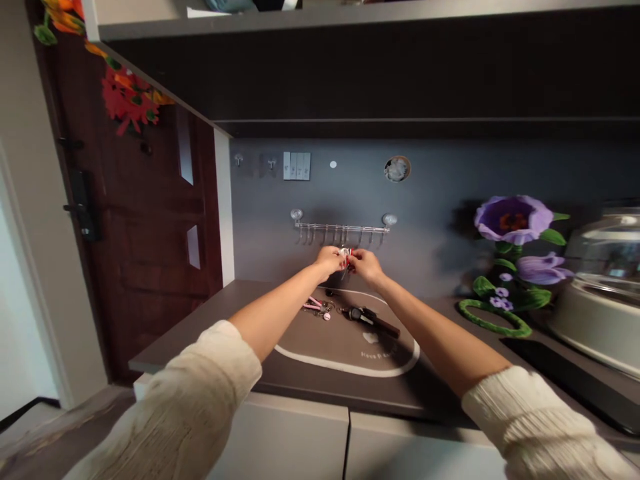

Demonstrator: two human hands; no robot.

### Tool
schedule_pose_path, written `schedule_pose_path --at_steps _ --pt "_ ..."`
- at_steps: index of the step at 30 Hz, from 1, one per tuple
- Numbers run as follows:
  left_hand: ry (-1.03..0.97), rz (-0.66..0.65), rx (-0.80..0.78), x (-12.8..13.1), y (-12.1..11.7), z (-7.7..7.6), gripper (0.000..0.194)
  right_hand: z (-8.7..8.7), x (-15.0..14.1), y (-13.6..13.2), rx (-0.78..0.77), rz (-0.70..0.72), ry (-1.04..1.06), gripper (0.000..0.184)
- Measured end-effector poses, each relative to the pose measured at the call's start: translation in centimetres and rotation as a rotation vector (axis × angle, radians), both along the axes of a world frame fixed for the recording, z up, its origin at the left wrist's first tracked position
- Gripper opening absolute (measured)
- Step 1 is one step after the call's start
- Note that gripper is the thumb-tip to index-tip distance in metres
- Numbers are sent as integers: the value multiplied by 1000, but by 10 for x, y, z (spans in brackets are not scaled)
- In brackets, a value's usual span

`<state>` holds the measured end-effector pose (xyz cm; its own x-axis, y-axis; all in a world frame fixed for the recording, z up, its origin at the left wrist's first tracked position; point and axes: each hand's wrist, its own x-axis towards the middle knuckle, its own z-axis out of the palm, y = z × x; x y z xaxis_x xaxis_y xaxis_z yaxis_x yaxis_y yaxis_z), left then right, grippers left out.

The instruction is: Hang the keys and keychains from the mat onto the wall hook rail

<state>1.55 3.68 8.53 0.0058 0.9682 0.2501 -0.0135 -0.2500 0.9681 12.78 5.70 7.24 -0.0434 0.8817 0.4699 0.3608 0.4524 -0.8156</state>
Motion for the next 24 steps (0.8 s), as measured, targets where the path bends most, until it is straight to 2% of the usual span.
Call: schedule_pose_path --at_steps 4,7,9,11,13,14,16,18,21,24 --pt "332 -107 -52 -17 -15 -38 16 -27 9 -25 -154 84 -221 7" --pt "634 -61 34 -29 -25 -52 11 -32 16 -39 -55 31 -469 4" --pt "719 -35 68 -36 -33 -51 8 -27 20 -46 33 -13 -603 10" --pt "709 -44 107 -42 -44 -40 18 -18 24 -54 62 -1 -698 13" --pt "692 -155 109 -49 -60 -25 31 -5 26 -66 30 108 -734 12" --pt "687 -254 76 -53 -68 -16 35 1 27 -73 -26 196 -724 12" --pt "652 -484 -9 -62 -84 -1 38 14 28 -89 -241 468 -655 17" --pt "576 -663 -50 -69 -98 9 38 22 27 -105 -452 682 -474 28" --pt "306 -722 -74 -78 -110 6 44 21 24 -122 -527 749 -161 41" --pt "41 -656 -93 -84 -111 -17 58 1 22 -124 -563 742 81 60"
